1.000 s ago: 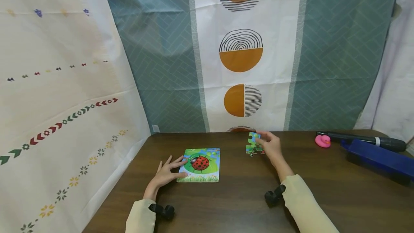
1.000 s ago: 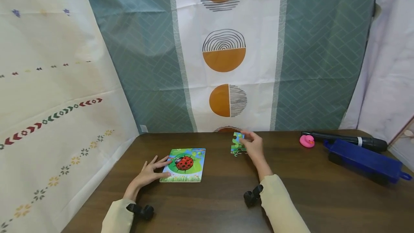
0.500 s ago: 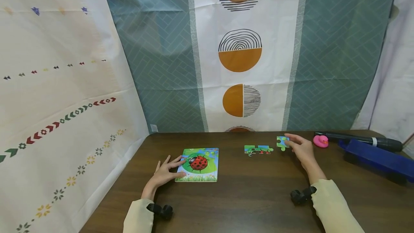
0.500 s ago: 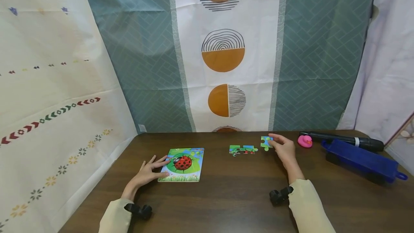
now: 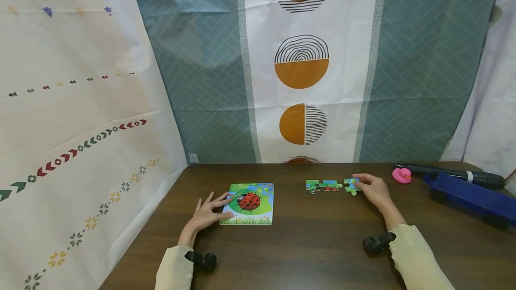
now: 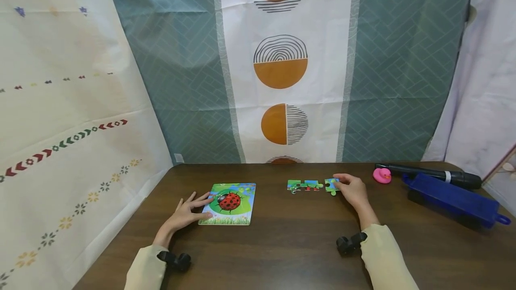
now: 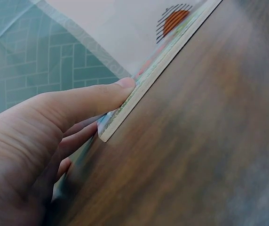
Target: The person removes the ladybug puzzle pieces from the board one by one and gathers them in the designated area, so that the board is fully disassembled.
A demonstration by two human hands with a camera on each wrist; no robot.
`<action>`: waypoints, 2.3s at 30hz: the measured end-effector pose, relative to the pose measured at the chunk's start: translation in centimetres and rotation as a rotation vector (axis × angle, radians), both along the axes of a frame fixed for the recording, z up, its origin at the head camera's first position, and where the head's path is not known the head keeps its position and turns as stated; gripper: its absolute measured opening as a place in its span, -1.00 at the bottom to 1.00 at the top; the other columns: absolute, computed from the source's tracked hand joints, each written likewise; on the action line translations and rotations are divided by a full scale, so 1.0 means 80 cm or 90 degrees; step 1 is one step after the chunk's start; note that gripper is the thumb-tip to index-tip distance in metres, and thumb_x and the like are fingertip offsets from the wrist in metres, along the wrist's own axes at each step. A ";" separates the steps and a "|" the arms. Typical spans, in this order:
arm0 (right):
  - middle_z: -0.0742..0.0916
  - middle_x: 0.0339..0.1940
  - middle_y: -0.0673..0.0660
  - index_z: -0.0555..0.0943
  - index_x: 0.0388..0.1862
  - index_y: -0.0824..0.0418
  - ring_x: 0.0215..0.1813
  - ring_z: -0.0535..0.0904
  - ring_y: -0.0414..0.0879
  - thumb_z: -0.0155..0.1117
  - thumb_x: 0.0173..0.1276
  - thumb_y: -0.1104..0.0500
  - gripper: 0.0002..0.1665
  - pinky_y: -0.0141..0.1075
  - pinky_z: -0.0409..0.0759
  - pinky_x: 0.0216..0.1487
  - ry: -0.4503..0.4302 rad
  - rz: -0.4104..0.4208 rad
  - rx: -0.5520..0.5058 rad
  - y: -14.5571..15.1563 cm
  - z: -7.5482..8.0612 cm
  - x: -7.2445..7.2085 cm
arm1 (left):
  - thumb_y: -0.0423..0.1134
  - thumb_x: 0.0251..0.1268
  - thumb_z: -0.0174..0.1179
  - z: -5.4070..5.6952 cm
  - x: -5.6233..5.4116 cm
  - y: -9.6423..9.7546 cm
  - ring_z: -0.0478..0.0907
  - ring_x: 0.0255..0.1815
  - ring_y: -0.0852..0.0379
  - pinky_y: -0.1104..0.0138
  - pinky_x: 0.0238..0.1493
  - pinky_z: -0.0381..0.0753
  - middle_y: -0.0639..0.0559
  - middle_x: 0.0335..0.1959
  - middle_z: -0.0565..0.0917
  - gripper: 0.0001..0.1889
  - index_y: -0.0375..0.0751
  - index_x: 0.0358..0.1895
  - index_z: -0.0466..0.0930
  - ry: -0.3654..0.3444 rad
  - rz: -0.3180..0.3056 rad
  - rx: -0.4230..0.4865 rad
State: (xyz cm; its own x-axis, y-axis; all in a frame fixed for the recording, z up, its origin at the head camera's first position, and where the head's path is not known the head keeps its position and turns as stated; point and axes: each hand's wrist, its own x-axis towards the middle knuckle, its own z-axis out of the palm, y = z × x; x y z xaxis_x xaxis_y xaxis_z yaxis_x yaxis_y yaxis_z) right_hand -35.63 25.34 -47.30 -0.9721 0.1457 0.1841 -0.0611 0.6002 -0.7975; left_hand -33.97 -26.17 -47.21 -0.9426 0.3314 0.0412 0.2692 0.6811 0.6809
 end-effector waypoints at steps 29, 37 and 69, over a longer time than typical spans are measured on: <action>0.65 0.07 0.47 0.69 -0.05 0.35 0.10 0.52 0.37 0.23 0.40 0.12 -0.67 0.16 0.53 0.05 0.004 0.090 0.135 0.011 0.006 -0.011 | -0.02 0.20 0.34 0.001 0.000 0.000 -0.32 0.61 -0.36 -0.31 0.45 -0.64 -0.09 0.56 0.18 -0.34 -0.09 0.38 0.44 0.001 -0.009 0.008; 0.64 0.12 0.46 0.69 -0.01 0.32 0.15 0.51 0.38 0.23 0.41 0.07 -0.63 0.16 0.52 0.06 -0.017 0.088 0.145 0.011 0.004 -0.012 | -0.02 0.19 0.35 -0.002 0.000 0.000 -0.32 0.61 -0.34 -0.29 0.47 -0.63 -0.07 0.56 0.19 -0.34 -0.07 0.37 0.45 -0.003 -0.002 0.008; 0.64 0.03 0.32 0.70 -0.07 0.30 -0.15 0.60 0.08 0.23 0.41 0.19 -0.76 -0.27 0.57 -0.27 0.068 0.104 -0.005 -0.106 0.017 -0.016 | -0.01 0.19 0.35 -0.003 0.000 -0.002 -0.33 0.61 -0.34 -0.28 0.47 -0.63 -0.06 0.56 0.17 -0.35 -0.05 0.37 0.46 -0.005 0.003 0.010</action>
